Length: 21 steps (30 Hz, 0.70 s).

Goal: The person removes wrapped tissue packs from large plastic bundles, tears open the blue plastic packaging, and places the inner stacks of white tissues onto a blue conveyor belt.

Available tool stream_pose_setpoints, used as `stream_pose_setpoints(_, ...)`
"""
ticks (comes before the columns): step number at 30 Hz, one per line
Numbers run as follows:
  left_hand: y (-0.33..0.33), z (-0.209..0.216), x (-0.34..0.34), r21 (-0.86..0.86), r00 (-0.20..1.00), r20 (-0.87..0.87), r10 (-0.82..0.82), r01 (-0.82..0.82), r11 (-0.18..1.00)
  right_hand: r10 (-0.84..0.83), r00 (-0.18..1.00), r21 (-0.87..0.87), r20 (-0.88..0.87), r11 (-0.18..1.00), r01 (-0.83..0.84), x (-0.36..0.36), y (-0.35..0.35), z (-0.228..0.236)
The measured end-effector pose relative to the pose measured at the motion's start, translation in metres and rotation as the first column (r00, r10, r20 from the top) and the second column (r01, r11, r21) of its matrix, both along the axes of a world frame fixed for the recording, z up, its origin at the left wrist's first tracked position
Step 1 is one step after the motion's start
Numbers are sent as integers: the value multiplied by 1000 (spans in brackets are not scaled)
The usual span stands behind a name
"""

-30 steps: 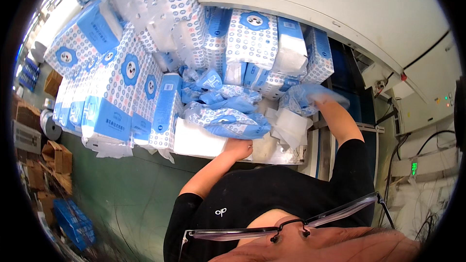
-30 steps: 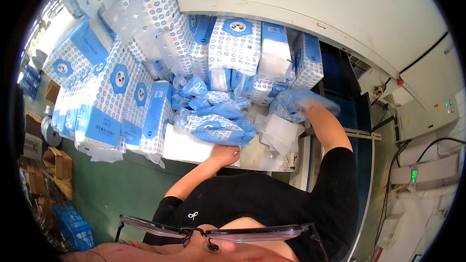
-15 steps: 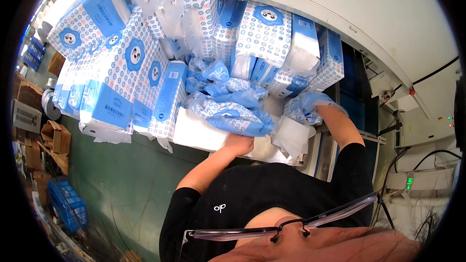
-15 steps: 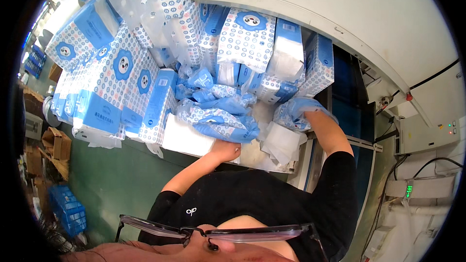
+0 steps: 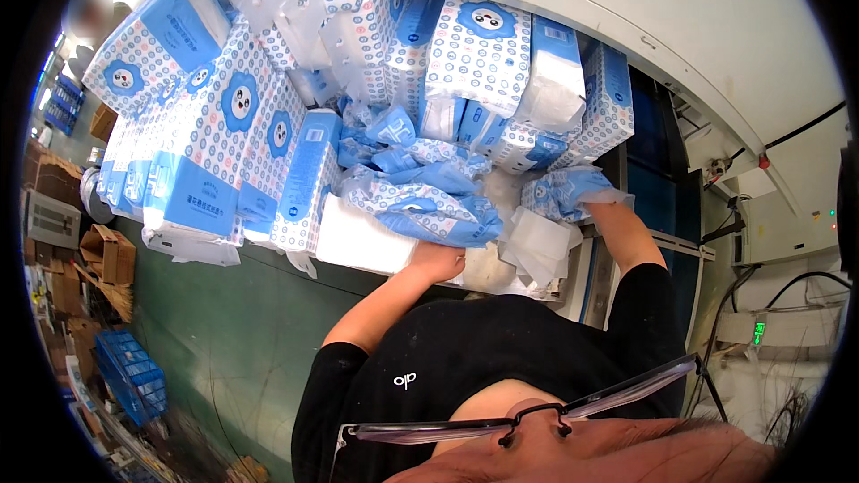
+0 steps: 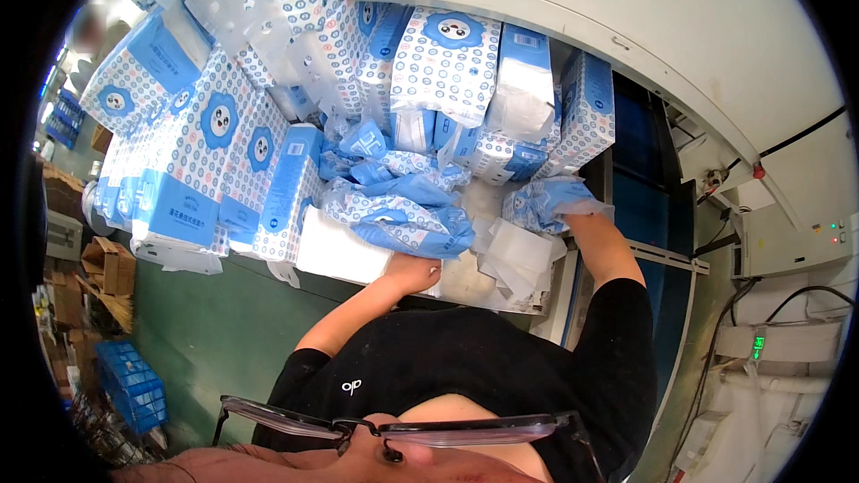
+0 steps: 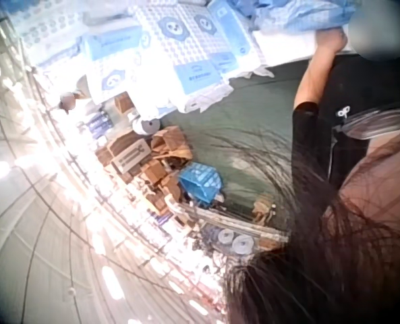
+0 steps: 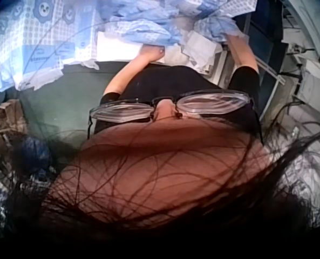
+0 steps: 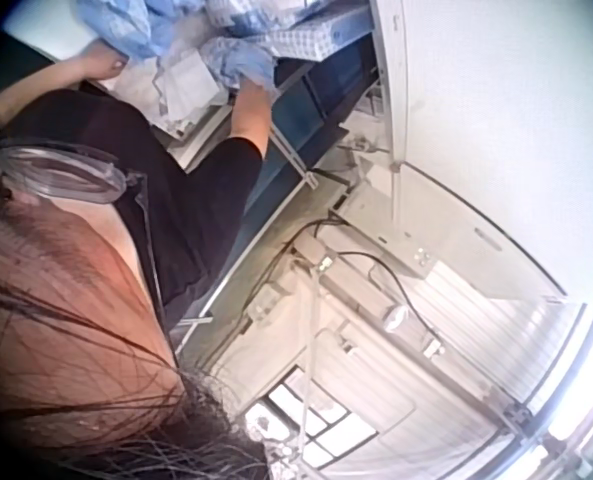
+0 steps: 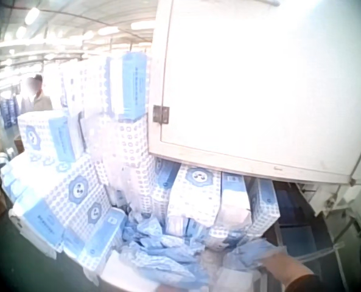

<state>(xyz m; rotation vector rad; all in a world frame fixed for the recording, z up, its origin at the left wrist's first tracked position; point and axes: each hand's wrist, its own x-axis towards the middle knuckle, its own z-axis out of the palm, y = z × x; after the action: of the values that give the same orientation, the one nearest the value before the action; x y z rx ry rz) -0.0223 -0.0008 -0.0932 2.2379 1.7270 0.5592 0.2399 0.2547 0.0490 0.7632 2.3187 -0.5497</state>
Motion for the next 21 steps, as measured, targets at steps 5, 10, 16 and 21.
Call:
stream_pose_setpoints(5,0,-1,0,-52,1000,9,5,-5,999,14,1000,14,-24,1000,-14,4,-3,9)
stream_pose_setpoints(10,1,1,-1,-129,1000,14,-6,8,992,32,999,37,-44,999,-30,10,-11,26)
stream_pose_setpoints(16,4,0,1,-219,999,-10,-40,37,975,56,995,78,-81,996,-49,22,-34,53)
stream_pose_setpoints(21,3,0,2,-154,996,-59,-66,56,986,123,977,89,-172,990,-109,26,-67,67)
